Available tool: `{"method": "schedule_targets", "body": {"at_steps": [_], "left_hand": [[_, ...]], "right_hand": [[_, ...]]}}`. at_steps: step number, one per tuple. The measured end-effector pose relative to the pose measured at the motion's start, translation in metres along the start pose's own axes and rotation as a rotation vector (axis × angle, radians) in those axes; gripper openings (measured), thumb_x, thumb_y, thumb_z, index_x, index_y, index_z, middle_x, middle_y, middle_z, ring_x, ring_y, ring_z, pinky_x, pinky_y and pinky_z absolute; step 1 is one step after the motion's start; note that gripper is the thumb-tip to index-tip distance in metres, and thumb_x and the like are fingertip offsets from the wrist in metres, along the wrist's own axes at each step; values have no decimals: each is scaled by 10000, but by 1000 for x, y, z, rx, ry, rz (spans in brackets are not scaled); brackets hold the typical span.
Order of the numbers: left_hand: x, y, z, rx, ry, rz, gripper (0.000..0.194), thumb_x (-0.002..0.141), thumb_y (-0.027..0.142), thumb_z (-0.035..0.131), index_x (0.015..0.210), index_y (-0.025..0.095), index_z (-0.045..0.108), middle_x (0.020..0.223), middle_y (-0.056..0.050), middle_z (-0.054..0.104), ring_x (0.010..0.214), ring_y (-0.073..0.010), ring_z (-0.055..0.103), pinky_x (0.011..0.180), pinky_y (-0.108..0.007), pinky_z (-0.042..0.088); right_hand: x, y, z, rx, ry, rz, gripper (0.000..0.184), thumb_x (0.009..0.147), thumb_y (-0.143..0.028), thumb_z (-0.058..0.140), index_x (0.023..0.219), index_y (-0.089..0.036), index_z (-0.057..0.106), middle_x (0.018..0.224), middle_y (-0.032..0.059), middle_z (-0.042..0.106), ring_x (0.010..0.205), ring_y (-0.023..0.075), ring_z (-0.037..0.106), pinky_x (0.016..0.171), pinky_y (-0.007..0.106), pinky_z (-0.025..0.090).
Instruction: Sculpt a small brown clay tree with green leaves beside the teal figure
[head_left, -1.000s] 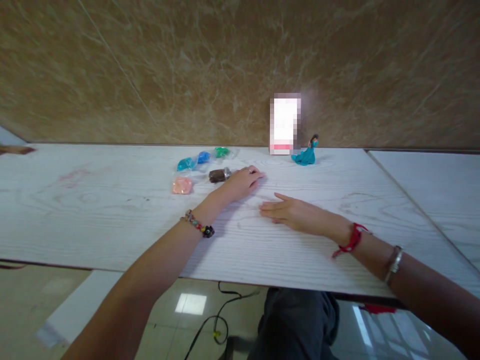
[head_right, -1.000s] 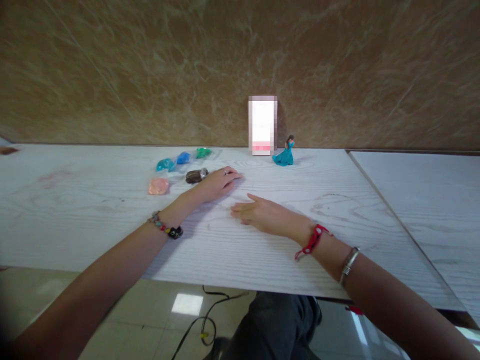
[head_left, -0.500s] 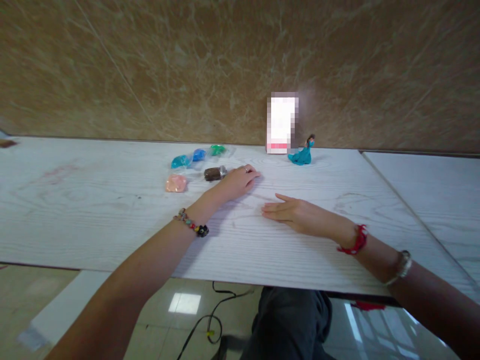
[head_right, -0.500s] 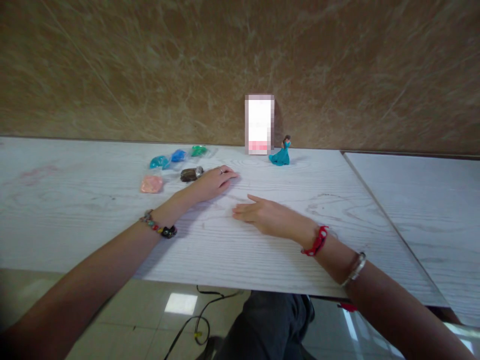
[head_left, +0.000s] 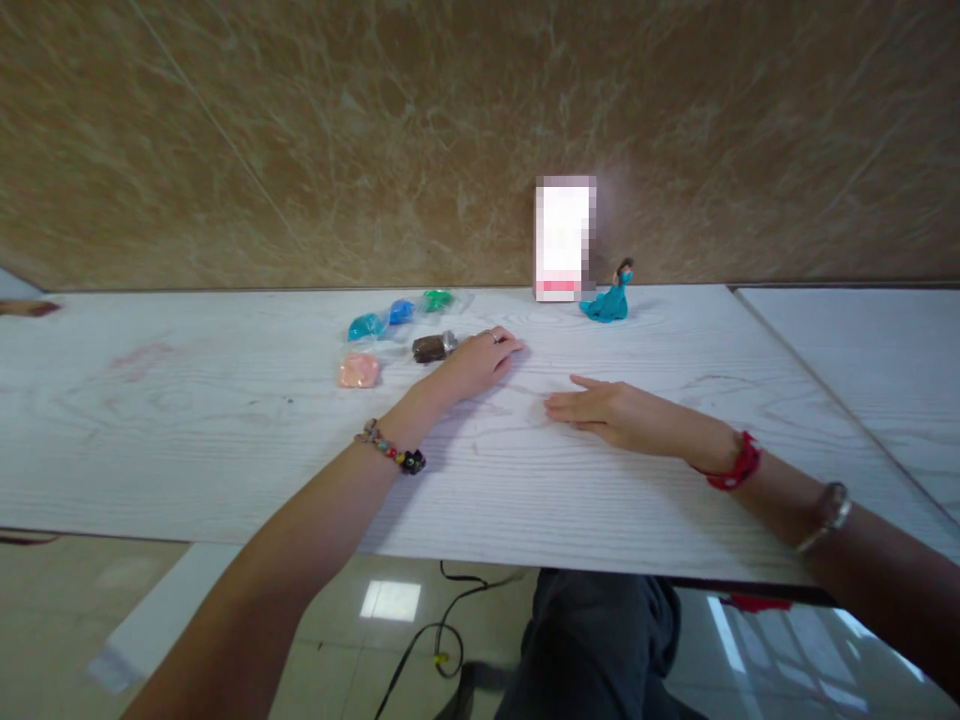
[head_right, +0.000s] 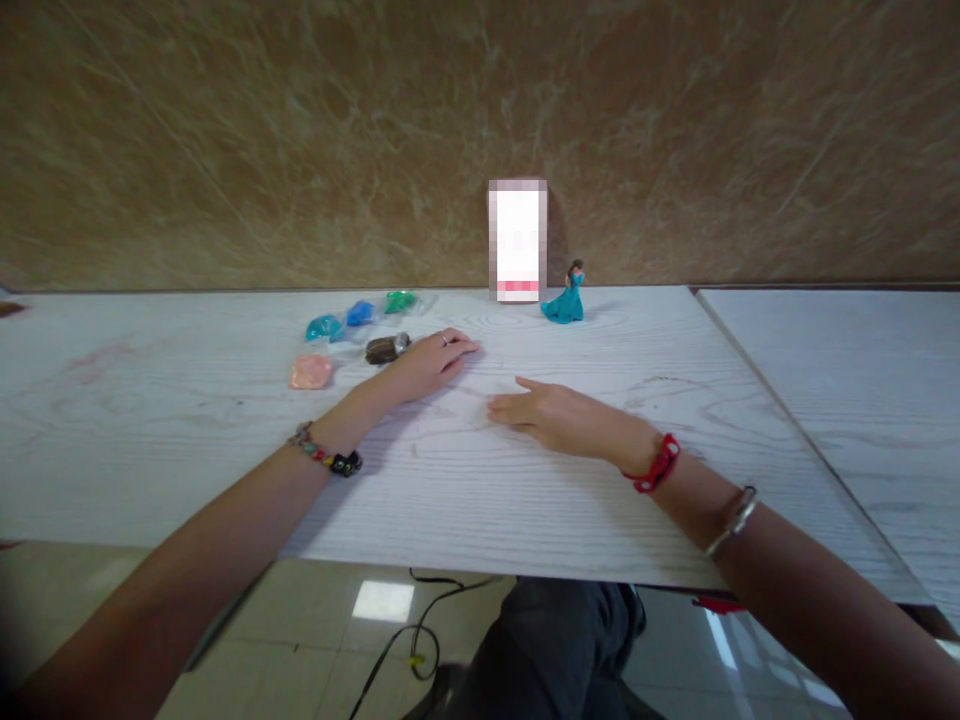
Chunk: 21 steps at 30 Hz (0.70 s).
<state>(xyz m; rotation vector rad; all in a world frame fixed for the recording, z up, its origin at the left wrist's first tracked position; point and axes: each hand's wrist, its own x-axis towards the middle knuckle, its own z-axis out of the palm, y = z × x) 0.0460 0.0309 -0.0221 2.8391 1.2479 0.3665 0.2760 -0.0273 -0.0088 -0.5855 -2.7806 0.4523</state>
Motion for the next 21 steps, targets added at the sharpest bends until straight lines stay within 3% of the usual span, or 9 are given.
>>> {"method": "schedule_targets", "body": {"at_steps": [2, 9, 16, 21], "left_hand": [[0, 1, -1, -7, -7, -2, 329, 858, 211, 321, 1129, 175, 505, 1108, -78, 511, 982, -166, 502, 854, -291, 400], [0, 1, -1, 26, -2, -1, 329, 856, 215, 327, 1129, 183, 508, 1108, -73, 516, 970, -161, 509, 846, -279, 406], [1, -1, 0, 49, -10, 10, 346, 864, 227, 307, 1142, 169, 505, 1112, -88, 514, 965, -167, 512, 838, -279, 409], [1, 1, -2, 52, -12, 7, 342, 860, 225, 313, 1137, 171, 507, 1109, -87, 513, 968, -168, 510, 840, -280, 407]], "right_hand": [[0, 2, 0, 28, 3, -6, 316, 870, -189, 418, 1156, -194, 550, 1206, 32, 565, 1142, 131, 492, 1071, 354, 271], [2, 11, -3, 21, 127, 191, 284, 784, -205, 557, 1061, -179, 617, 1054, 47, 654, 954, 154, 605, 855, 265, 465], [3, 7, -5, 10, 199, 228, 155, 765, -186, 574, 889, -173, 665, 884, 30, 692, 810, 146, 630, 750, 243, 484], [3, 6, -2, -9, 208, 211, 220, 785, -171, 541, 980, -164, 642, 963, 50, 679, 875, 158, 623, 789, 264, 479]]}}
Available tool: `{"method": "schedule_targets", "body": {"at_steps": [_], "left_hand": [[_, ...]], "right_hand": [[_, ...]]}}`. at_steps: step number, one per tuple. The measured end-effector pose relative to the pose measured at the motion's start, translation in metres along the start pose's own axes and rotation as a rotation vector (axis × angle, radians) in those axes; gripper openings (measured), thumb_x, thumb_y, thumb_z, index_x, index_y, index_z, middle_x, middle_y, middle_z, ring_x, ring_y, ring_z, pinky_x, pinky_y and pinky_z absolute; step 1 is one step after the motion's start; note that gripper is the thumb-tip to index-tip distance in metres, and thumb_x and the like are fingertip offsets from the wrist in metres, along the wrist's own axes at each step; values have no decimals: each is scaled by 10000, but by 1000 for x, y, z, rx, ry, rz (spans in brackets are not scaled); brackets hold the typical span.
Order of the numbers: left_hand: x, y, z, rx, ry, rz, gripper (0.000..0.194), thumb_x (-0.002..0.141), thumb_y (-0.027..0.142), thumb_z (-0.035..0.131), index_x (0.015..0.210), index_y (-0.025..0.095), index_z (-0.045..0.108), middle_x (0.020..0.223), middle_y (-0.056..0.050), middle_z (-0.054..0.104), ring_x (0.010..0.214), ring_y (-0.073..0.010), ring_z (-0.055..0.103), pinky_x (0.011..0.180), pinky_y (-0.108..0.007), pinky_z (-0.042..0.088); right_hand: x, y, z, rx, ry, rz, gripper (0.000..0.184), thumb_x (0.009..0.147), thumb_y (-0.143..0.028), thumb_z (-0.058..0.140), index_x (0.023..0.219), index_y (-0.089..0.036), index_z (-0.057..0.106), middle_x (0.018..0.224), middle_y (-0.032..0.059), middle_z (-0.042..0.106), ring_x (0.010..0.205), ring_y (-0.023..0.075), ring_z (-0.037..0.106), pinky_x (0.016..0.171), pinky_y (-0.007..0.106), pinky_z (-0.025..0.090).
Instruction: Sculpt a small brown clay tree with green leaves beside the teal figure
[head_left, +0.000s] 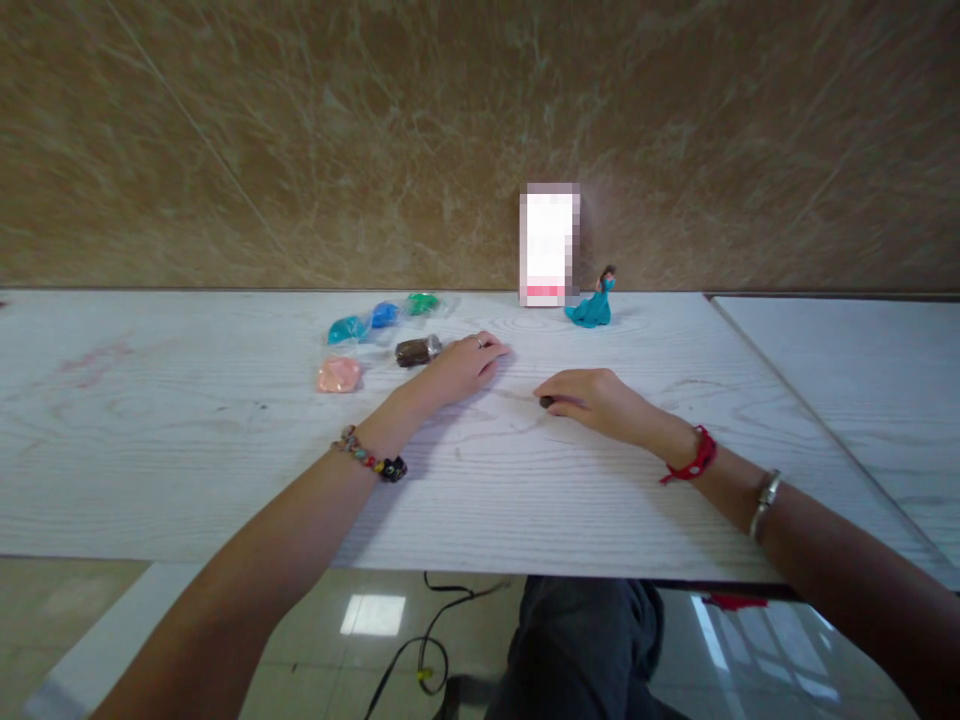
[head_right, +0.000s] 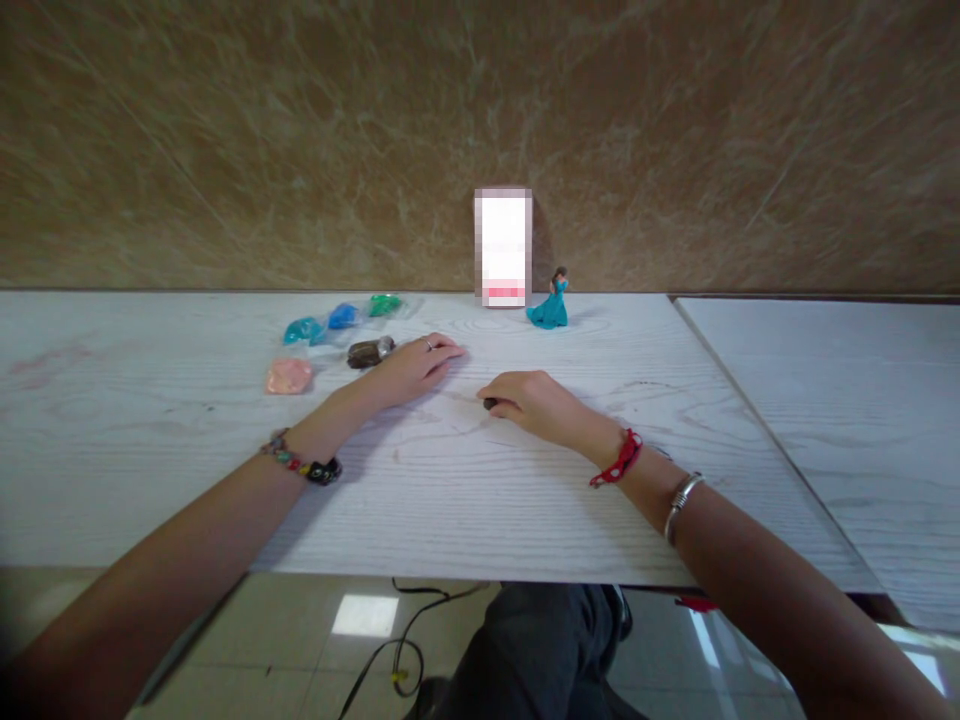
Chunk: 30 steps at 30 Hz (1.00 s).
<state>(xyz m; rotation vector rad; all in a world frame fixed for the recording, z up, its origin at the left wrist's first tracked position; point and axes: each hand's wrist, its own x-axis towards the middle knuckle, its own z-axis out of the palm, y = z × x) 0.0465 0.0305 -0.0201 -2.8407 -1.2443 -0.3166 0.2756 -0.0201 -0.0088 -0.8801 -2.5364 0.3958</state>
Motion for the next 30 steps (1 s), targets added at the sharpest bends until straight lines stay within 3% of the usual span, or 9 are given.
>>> {"method": "schedule_targets", "body": {"at_steps": [6, 10, 18, 22, 27, 30], "left_hand": [[0, 2, 1, -2, 0, -19, 330, 863, 212, 305, 1116, 174, 515, 1101, -76, 518, 961, -159, 513, 831, -268, 409], [0, 4, 0, 21, -6, -22, 331, 861, 192, 303, 1117, 161, 511, 1102, -85, 518, 965, -165, 515, 827, -274, 412], [-1, 9, -4, 23, -24, -39, 314, 869, 188, 294, 1098, 170, 510, 1114, -83, 517, 959, -157, 518, 827, -280, 409], [-1, 8, -3, 11, -7, -29, 316, 880, 201, 281, 1091, 169, 515, 1104, -84, 525, 964, -158, 518, 826, -276, 409], [-2, 7, -1, 26, 2, -20, 320, 874, 190, 290, 1111, 171, 505, 1112, -83, 521, 960, -153, 519, 816, -267, 412], [-2, 6, 0, 38, 2, -7, 328, 868, 181, 298, 1128, 164, 496, 1125, -86, 514, 952, -152, 524, 813, -265, 416]], "right_hand": [[2, 1, 2, 21, 54, 77, 178, 766, -177, 566, 918, -156, 658, 933, 52, 683, 852, 160, 625, 778, 264, 482], [3, 2, 0, -6, 59, 82, 170, 802, -183, 519, 886, -146, 663, 903, 65, 684, 826, 161, 624, 756, 278, 486], [5, 3, 2, -68, 72, 64, 116, 743, -165, 591, 840, -146, 653, 854, 65, 674, 790, 168, 615, 734, 298, 495], [5, 5, 2, -104, 123, 64, 173, 742, -139, 576, 900, -144, 648, 879, 74, 674, 807, 175, 618, 737, 307, 499], [2, 7, 1, -147, 67, 61, 301, 773, -181, 555, 1067, -138, 604, 1002, 95, 660, 891, 190, 614, 784, 327, 496], [0, 5, 0, -185, 57, 17, 288, 794, -195, 535, 1067, -135, 607, 1025, 96, 656, 938, 194, 601, 827, 332, 482]]}}
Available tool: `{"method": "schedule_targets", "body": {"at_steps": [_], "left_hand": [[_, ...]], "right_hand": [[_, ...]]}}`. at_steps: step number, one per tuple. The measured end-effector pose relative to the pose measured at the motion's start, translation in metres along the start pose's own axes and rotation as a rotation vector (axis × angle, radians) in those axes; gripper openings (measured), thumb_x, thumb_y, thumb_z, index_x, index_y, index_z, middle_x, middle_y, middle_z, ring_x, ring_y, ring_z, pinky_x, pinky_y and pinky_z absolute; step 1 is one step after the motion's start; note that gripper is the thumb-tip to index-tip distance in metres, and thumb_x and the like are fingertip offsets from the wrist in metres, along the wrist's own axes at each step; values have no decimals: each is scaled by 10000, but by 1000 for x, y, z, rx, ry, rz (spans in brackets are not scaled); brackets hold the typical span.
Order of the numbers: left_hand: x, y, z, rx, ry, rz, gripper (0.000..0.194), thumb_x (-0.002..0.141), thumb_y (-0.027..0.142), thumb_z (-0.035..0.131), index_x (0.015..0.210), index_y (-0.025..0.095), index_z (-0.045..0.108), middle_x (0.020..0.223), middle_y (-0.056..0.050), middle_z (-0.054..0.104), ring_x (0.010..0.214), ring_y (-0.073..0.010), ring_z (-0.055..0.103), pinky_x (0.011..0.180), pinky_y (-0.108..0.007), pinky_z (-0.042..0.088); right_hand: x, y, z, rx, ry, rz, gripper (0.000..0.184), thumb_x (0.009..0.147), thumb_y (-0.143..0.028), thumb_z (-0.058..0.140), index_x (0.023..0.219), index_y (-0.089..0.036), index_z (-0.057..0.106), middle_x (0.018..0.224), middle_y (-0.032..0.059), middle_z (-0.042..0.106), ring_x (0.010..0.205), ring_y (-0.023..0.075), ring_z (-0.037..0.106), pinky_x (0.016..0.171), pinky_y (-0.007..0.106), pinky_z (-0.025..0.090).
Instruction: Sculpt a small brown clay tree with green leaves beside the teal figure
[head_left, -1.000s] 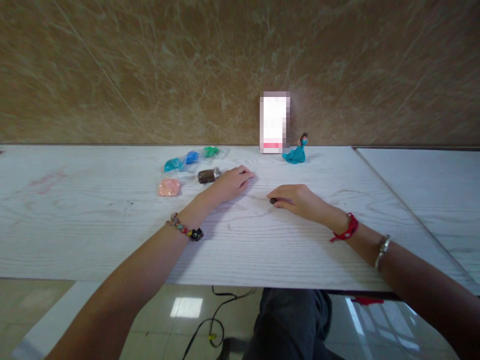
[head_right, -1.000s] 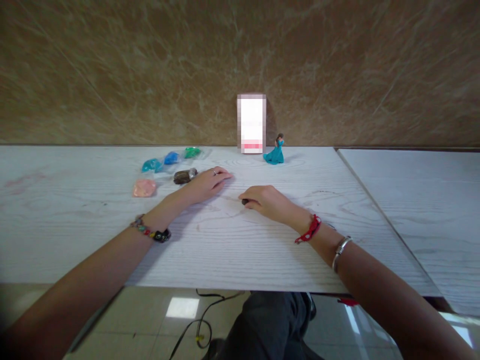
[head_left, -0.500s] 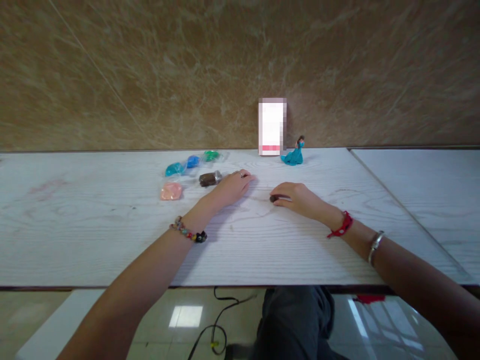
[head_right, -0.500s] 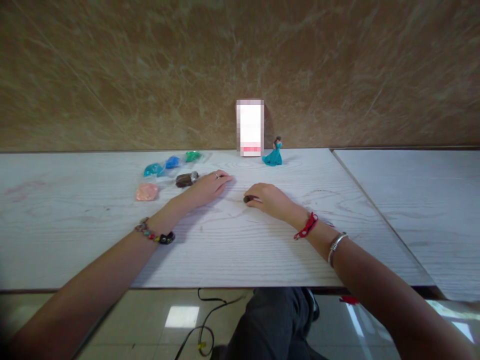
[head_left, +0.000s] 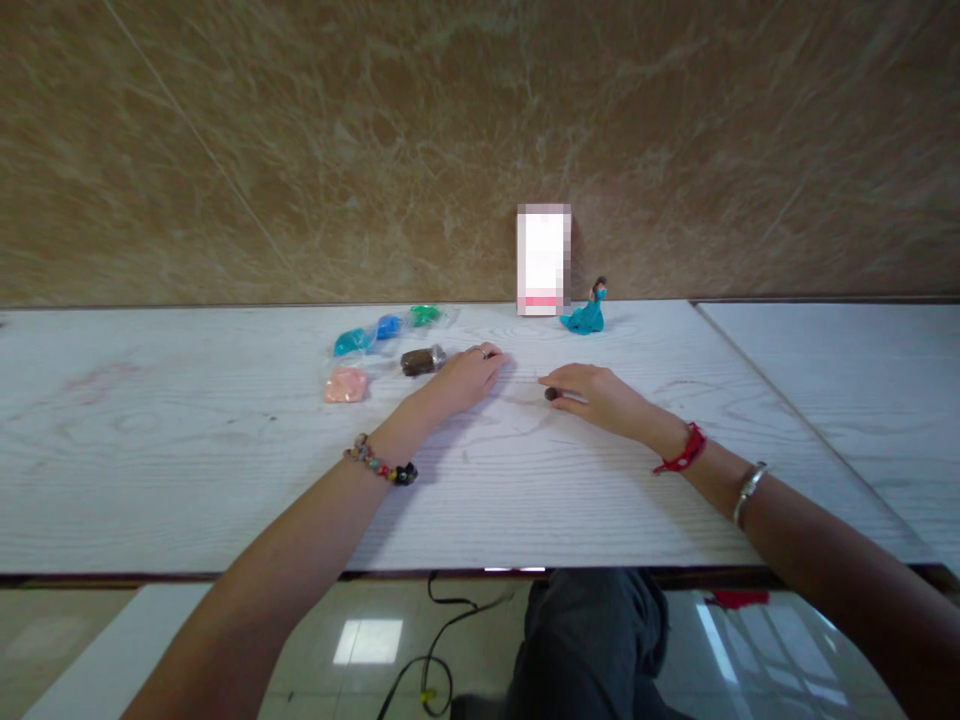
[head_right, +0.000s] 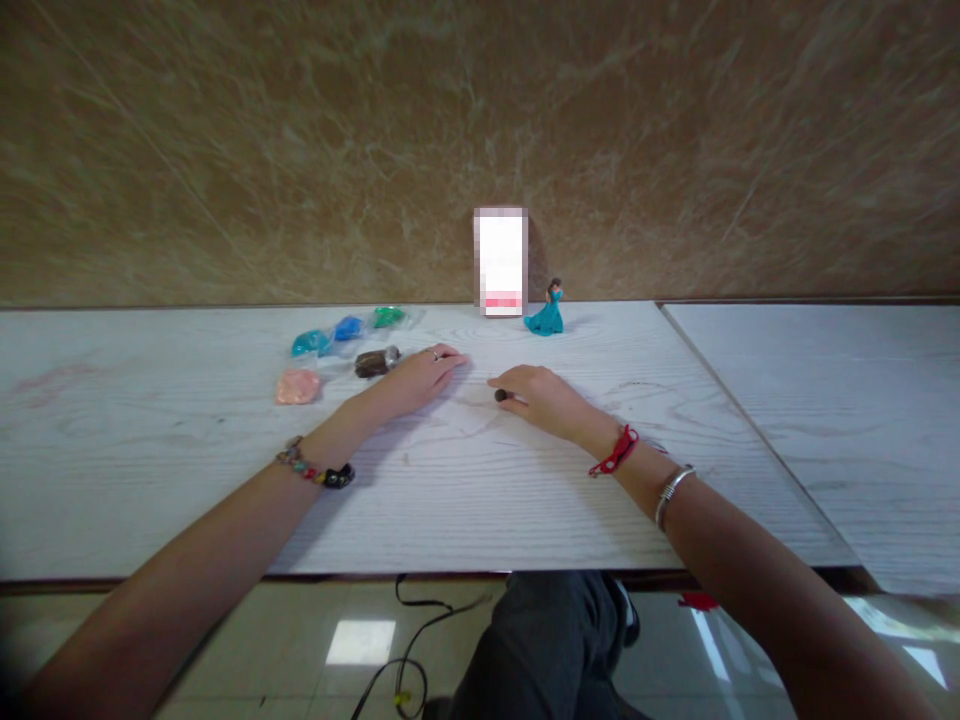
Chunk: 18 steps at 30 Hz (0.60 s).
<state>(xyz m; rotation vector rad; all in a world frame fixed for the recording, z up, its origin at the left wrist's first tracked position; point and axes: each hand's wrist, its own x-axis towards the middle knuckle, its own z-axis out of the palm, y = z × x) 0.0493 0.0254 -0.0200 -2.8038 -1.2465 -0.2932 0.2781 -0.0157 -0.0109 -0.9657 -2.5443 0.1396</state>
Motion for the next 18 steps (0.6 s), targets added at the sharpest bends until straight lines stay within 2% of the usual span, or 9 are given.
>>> {"method": "schedule_targets", "body": {"at_steps": [8, 14, 18], "left_hand": [[0, -1, 1, 25, -9, 16, 314, 859, 176, 308, 1104, 156, 504, 1125, -95, 511, 972, -163, 521, 805, -277, 422], [1, -1, 2, 15, -12, 5, 331, 859, 169, 301, 1127, 140, 495, 1127, -102, 510, 973, -161, 524, 826, -278, 416], [1, -1, 2, 25, -20, 7, 337, 858, 171, 303, 1133, 141, 495, 1135, -106, 507, 979, -170, 522, 820, -281, 418]], "right_hand": [[-5, -4, -3, -194, -73, -81, 284, 856, -217, 434, 1064, -123, 602, 1085, 114, 624, 969, 210, 582, 843, 351, 471], [-10, -5, -7, -188, -135, -125, 327, 887, -250, 366, 1116, -131, 567, 1183, 103, 574, 1087, 203, 525, 887, 349, 446], [-13, -5, -7, -206, -181, -115, 355, 903, -245, 310, 1181, -161, 513, 1258, 75, 520, 1176, 199, 453, 919, 392, 407]]}}
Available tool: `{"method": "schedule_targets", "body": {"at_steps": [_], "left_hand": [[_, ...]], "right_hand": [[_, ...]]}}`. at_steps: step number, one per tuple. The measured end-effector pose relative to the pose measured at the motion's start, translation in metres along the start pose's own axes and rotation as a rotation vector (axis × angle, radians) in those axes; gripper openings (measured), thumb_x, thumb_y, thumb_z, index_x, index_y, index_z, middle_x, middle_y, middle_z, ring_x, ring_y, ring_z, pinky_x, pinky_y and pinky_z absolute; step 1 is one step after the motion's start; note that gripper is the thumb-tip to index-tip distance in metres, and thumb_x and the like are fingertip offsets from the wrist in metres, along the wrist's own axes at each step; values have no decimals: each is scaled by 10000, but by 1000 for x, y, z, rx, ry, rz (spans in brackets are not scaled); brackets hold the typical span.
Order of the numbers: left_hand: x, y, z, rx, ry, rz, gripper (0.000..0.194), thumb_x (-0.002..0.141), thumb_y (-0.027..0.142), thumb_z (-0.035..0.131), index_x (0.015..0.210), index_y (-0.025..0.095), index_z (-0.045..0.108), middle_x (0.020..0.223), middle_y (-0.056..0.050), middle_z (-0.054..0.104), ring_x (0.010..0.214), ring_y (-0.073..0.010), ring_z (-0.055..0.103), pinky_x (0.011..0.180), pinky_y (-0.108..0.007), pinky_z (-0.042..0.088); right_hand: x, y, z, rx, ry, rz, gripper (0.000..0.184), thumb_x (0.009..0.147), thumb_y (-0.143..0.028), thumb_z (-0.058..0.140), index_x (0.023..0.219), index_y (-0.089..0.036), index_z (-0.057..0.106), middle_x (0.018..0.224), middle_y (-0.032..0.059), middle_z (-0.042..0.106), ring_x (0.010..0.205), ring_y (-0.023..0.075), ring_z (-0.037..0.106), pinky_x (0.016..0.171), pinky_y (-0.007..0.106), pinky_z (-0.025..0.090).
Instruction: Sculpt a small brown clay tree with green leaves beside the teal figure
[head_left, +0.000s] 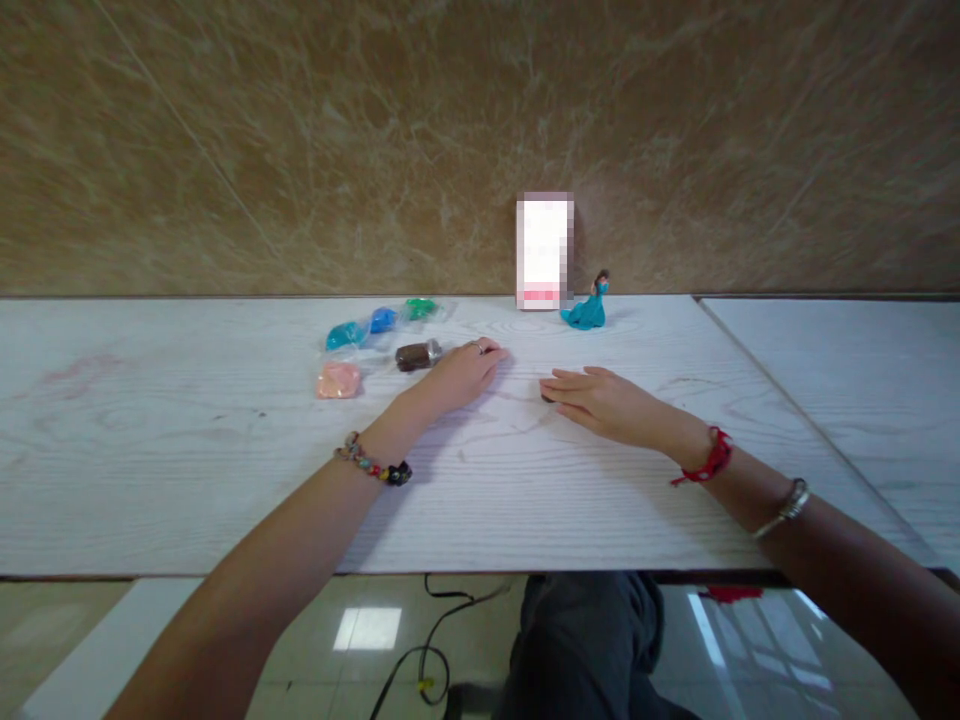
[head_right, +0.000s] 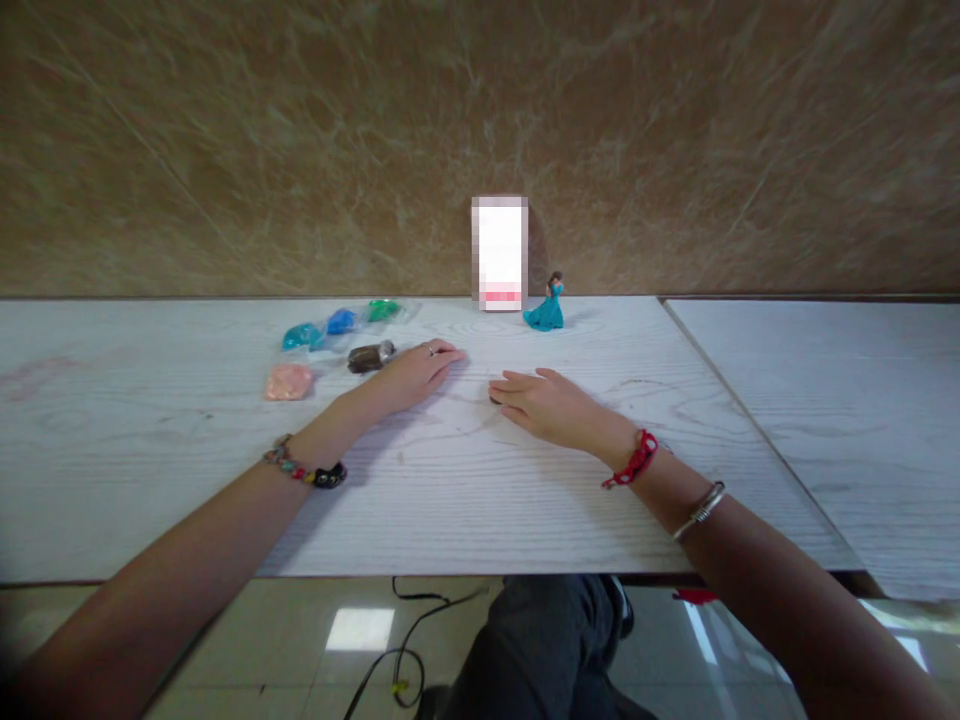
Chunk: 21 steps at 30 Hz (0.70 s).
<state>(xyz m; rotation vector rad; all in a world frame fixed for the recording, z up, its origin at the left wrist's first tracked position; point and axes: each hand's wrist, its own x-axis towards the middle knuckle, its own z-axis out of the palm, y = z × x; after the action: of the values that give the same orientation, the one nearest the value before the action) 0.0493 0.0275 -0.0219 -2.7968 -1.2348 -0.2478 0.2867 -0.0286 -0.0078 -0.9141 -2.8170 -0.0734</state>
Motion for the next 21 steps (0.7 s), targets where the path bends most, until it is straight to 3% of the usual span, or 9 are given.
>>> {"method": "schedule_targets", "body": {"at_steps": [5, 10, 16, 21], "left_hand": [[-1, 1, -2, 4, -7, -10, 343, 854, 171, 304, 1141, 145, 490, 1132, -102, 509, 956, -167, 528, 806, -274, 422], [0, 2, -3, 4, -3, -8, 331, 854, 180, 309, 1124, 157, 499, 1129, -95, 511, 962, -167, 524, 809, -271, 422], [0, 1, -3, 8, -10, -9, 341, 849, 176, 306, 1135, 161, 491, 1140, -98, 511, 977, -176, 521, 820, -284, 424], [0, 1, -2, -14, 7, -13, 335, 854, 174, 307, 1135, 164, 488, 1143, -95, 509, 984, -169, 521, 829, -279, 418]], "right_hand": [[-4, -2, 3, 10, -14, 32, 373, 903, -233, 288, 1233, -202, 459, 1299, 53, 481, 1210, 183, 417, 986, 436, 325], [-3, 3, 8, 126, -35, 38, 392, 902, -254, 289, 1268, -202, 417, 1321, 63, 454, 1239, 204, 379, 977, 456, 340], [-4, 2, 3, 84, 4, 79, 539, 885, -375, 336, 1366, -156, 234, 1353, 135, 394, 1248, 224, 364, 1006, 471, 308], [-6, -6, 3, 30, 10, -6, 534, 882, -396, 341, 1356, -164, 261, 1358, 118, 390, 1254, 217, 356, 1034, 480, 261]]}}
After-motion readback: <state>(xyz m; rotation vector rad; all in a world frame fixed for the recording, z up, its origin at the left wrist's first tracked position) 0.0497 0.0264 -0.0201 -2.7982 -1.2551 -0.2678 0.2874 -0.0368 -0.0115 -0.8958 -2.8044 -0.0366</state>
